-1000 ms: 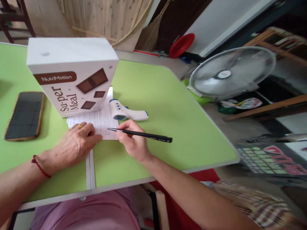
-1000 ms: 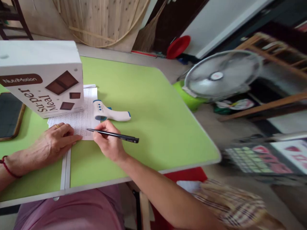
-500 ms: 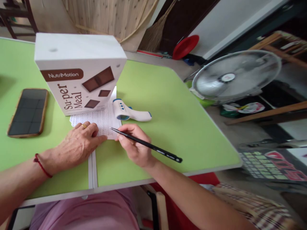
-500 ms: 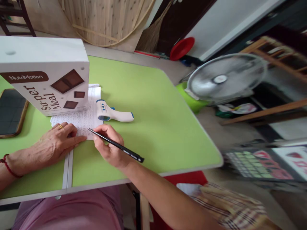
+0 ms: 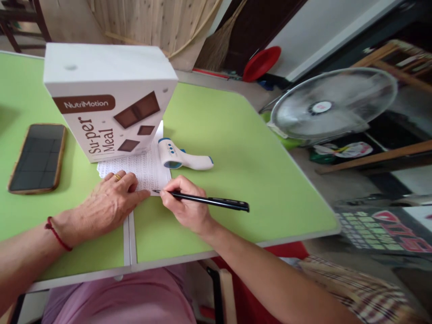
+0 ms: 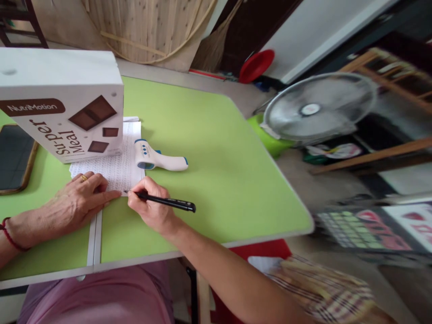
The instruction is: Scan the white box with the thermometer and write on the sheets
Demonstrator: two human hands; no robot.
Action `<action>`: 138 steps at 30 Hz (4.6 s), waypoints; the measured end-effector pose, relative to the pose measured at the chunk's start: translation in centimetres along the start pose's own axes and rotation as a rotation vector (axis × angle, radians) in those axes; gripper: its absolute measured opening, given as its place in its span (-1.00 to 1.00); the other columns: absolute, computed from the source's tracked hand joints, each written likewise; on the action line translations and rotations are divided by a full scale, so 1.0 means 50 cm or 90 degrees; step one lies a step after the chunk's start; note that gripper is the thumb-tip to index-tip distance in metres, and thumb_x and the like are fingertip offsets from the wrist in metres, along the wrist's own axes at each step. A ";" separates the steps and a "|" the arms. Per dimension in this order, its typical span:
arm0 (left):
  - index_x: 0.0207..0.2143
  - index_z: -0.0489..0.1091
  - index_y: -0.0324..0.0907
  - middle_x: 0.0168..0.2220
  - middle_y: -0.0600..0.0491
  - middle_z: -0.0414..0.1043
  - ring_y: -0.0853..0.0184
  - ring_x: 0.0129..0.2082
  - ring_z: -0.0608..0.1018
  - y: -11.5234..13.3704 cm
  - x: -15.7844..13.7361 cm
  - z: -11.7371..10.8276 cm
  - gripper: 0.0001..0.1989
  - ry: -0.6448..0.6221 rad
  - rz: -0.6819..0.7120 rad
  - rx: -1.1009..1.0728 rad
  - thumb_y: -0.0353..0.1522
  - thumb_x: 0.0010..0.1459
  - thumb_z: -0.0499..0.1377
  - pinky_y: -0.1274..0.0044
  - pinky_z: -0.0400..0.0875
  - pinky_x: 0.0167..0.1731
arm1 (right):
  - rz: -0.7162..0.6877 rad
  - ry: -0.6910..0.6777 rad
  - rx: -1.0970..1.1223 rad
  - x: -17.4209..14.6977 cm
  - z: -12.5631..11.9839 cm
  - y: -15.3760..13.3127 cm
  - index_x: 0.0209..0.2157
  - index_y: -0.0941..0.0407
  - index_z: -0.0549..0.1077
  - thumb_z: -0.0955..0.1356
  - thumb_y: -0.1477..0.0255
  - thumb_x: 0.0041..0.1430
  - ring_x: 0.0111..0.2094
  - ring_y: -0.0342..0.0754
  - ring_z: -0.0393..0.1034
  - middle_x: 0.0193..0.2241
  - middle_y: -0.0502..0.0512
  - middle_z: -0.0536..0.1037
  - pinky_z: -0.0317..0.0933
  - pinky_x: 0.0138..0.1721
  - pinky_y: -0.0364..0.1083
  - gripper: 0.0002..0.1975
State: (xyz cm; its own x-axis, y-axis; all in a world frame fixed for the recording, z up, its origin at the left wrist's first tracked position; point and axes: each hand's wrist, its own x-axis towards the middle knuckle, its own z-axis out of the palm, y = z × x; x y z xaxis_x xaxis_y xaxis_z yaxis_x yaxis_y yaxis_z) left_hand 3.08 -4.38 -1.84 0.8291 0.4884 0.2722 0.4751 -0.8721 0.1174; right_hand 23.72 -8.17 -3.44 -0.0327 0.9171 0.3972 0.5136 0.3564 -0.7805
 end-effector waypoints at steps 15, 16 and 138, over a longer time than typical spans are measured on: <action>-0.05 0.42 -0.13 -0.30 -0.05 0.26 0.25 -0.35 0.30 0.000 -0.001 0.001 -0.71 -0.001 -0.001 0.003 -0.50 0.26 0.01 0.47 0.20 -0.40 | -0.004 -0.034 -0.004 0.001 0.001 0.001 -0.52 0.08 0.26 0.32 0.45 0.10 -0.66 -0.24 0.17 -0.65 -0.13 0.34 0.09 -0.63 -0.23 -0.84; -0.06 0.42 -0.13 -0.30 -0.05 0.26 0.26 -0.35 0.30 -0.001 -0.001 0.001 -0.71 -0.002 -0.002 0.003 -0.50 0.26 0.01 0.48 0.20 -0.40 | -0.004 -0.035 0.000 0.001 0.001 0.001 -0.52 0.08 0.25 0.32 0.45 0.09 -0.66 -0.24 0.17 -0.65 -0.13 0.34 0.09 -0.63 -0.22 -0.84; -0.03 0.43 -0.13 -0.30 -0.05 0.26 0.26 -0.37 0.30 -0.006 -0.002 -0.002 -0.70 -0.004 0.009 -0.009 -0.47 0.29 -0.01 0.45 0.23 -0.39 | 0.028 0.015 0.019 0.003 -0.007 0.013 -0.55 0.08 0.25 0.32 0.45 0.04 -0.71 -0.26 0.08 -0.71 -0.16 0.28 0.00 -0.69 -0.23 -0.84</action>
State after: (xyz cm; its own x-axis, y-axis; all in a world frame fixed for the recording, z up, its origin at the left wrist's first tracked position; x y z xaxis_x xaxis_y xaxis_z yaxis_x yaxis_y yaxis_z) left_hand 2.81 -4.16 -1.83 0.8373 0.4766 0.2679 0.4596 -0.8790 0.1273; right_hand 24.33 -7.87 -3.75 0.0103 0.9279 0.3728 0.4888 0.3206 -0.8114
